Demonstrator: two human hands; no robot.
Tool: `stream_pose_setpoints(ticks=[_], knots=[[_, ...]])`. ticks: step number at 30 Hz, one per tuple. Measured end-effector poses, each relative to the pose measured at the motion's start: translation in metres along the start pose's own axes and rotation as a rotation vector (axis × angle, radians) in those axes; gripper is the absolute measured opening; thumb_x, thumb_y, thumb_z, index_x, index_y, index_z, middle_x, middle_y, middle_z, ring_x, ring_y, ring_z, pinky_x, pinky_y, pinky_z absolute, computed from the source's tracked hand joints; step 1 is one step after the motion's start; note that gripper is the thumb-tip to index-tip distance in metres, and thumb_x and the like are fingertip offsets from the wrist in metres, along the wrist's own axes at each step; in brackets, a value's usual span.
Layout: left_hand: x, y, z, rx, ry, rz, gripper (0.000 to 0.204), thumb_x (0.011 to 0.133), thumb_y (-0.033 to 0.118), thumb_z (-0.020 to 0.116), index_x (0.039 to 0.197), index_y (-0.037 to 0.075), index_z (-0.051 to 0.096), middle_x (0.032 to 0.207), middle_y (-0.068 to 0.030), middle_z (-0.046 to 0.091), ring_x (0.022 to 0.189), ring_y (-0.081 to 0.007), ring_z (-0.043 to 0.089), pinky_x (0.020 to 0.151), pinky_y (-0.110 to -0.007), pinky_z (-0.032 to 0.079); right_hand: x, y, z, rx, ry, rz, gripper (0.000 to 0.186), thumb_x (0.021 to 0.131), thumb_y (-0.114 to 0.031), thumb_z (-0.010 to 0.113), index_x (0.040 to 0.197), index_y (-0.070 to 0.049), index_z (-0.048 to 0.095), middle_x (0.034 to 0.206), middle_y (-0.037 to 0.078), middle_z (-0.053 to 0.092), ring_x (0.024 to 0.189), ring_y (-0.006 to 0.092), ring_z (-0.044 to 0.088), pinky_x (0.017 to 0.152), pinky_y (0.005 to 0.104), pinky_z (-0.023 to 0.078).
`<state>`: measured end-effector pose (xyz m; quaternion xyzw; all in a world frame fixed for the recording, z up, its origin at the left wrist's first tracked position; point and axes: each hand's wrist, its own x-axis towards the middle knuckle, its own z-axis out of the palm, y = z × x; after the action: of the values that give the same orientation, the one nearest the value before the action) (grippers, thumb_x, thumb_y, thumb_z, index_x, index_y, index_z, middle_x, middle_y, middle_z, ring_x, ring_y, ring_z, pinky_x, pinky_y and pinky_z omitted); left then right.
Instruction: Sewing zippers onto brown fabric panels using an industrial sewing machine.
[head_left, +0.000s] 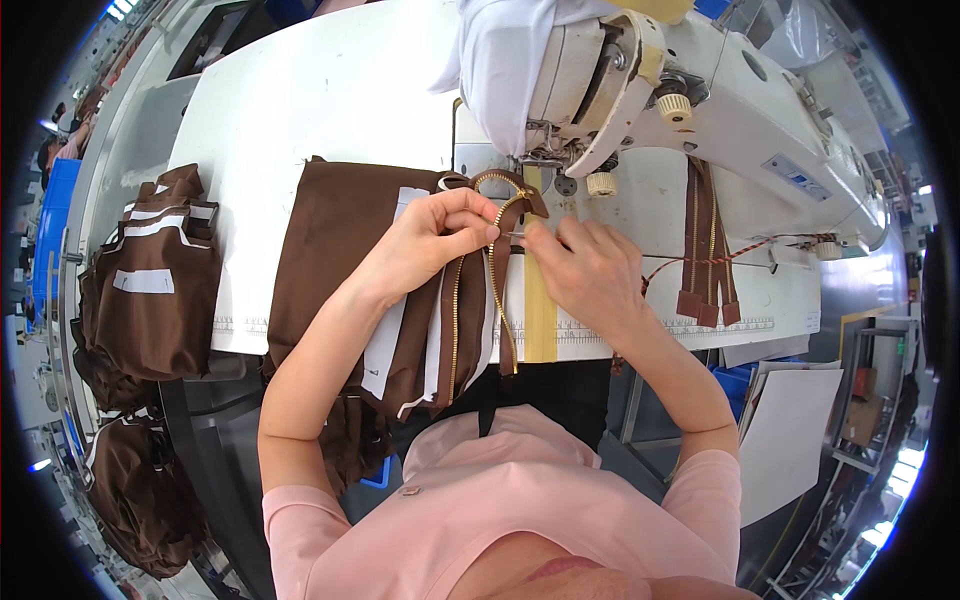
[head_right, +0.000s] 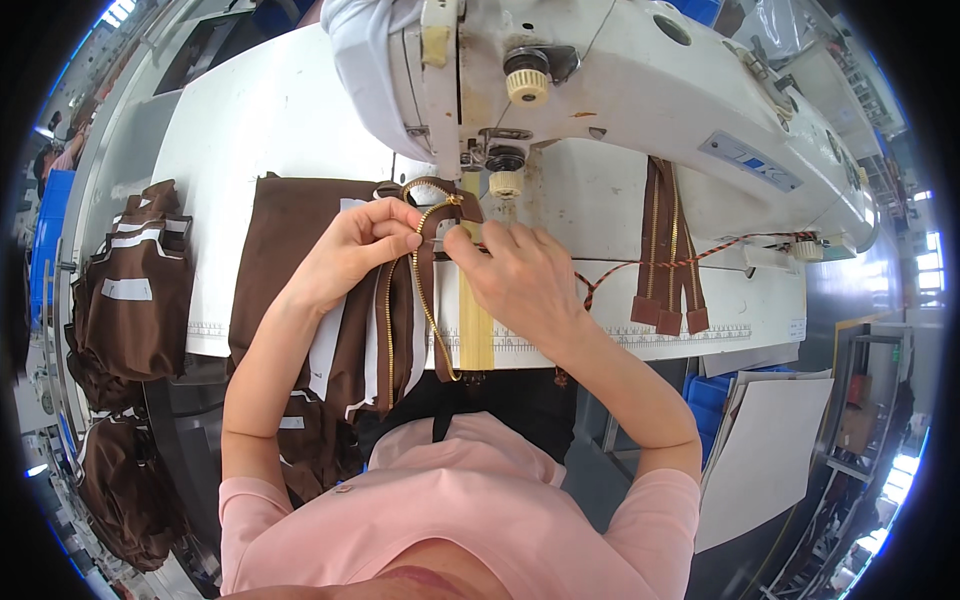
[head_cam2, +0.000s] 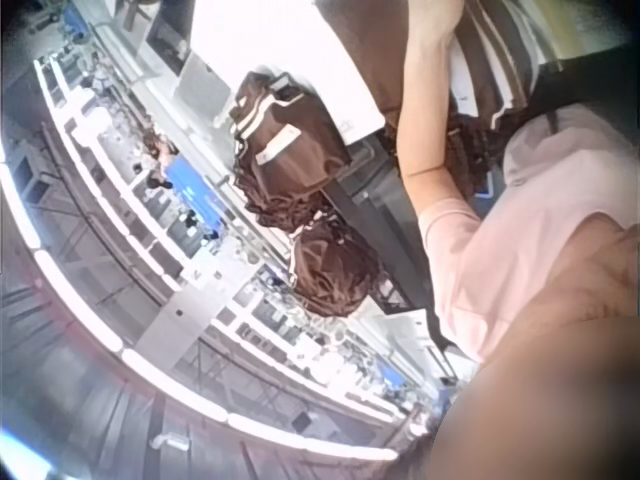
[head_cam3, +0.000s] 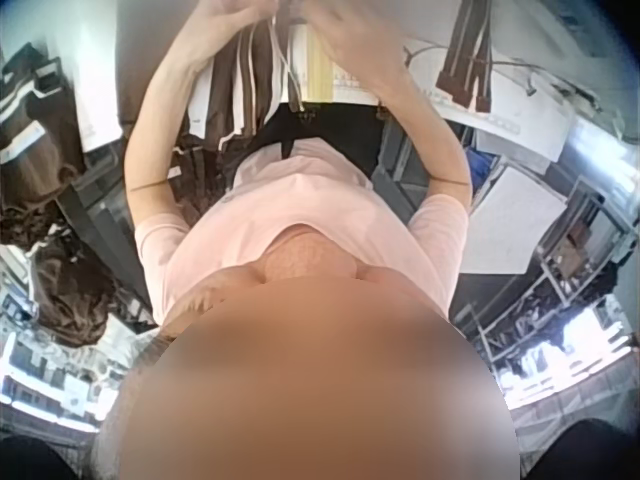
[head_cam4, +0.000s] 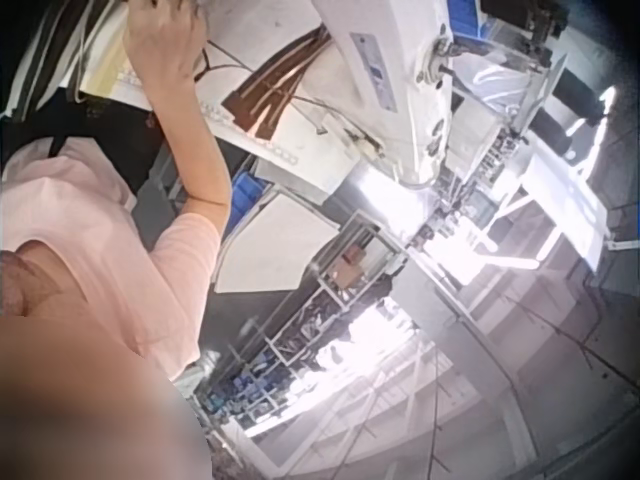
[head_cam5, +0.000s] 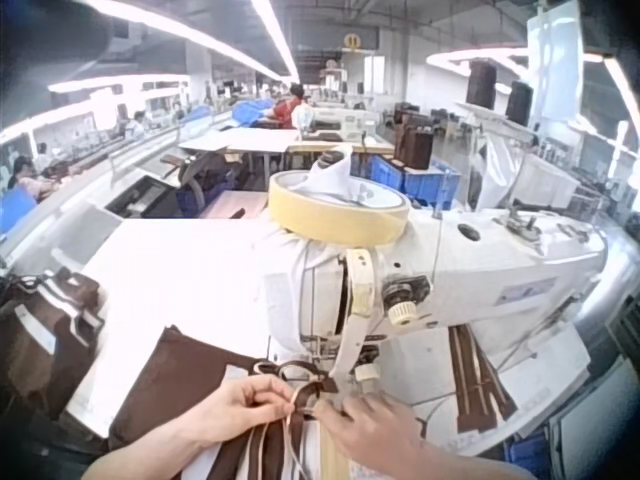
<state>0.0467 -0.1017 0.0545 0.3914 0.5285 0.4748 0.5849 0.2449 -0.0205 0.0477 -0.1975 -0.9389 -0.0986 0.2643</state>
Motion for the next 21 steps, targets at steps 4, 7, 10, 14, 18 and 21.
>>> stream_pose_setpoints(ticks=[4,7,10,14,18,21], knots=[[0.000,-0.002,0.000,-0.010,-0.003,0.012,0.014,0.088,0.007,0.061,0.102,0.002,0.059,0.078,0.0037,0.064,0.076,0.0003,0.052,0.075,-0.017,0.041,-0.001,-0.001,0.002,0.013,0.004,0.002,0.017,0.076,-0.019,0.069,0.090,-0.015,0.061,0.065,-0.002,0.047,0.055,0.0140,0.053,0.050,0.0272,0.044],[0.000,-0.001,-0.001,-0.014,-0.011,0.007,0.014,0.089,0.007,0.061,0.101,0.002,0.060,0.084,0.0020,0.065,0.079,-0.0013,0.054,0.078,-0.018,0.042,-0.001,-0.001,0.001,0.028,0.006,0.009,0.017,0.076,-0.019,0.069,0.090,-0.015,0.061,0.065,-0.002,0.047,0.055,0.0138,0.054,0.050,0.0271,0.044],[0.000,0.000,0.000,-0.015,-0.022,0.001,0.013,0.089,0.007,0.062,0.101,0.003,0.060,0.089,0.0003,0.065,0.083,-0.0030,0.057,0.080,-0.019,0.043,-0.002,0.000,-0.001,0.059,-0.003,0.034,0.016,0.077,-0.019,0.069,0.090,-0.015,0.061,0.064,-0.001,0.047,0.054,0.0143,0.054,0.049,0.0283,0.044],[0.000,0.003,0.004,0.010,0.021,-0.005,0.013,0.088,0.006,0.060,0.100,0.002,0.058,0.078,0.0032,0.064,0.077,-0.0007,0.052,0.077,-0.019,0.041,-0.010,0.007,-0.020,0.062,-0.071,0.129,0.012,0.080,-0.018,0.068,0.090,-0.014,0.062,0.066,0.001,0.053,0.054,0.0188,0.057,0.049,0.0326,0.046],[-0.005,0.000,0.000,-0.064,0.047,0.017,0.014,0.088,0.007,0.061,0.100,0.002,0.057,0.077,0.0032,0.064,0.077,-0.0009,0.052,0.078,-0.020,0.040,-0.051,0.059,-0.083,-0.079,-0.026,0.605,0.012,0.084,-0.019,0.064,0.084,-0.008,0.059,0.073,0.009,0.064,0.059,0.0265,0.062,0.052,0.0370,0.047],[-0.001,0.004,0.006,0.071,0.046,0.057,0.016,0.087,0.007,0.061,0.101,0.003,0.056,0.077,0.0029,0.064,0.078,-0.0008,0.052,0.078,-0.020,0.040,-0.102,0.109,-0.107,-0.340,-0.216,0.789,0.018,0.087,-0.022,0.063,0.094,-0.006,0.061,0.078,0.012,0.065,0.066,0.0297,0.063,0.059,0.0387,0.048]])
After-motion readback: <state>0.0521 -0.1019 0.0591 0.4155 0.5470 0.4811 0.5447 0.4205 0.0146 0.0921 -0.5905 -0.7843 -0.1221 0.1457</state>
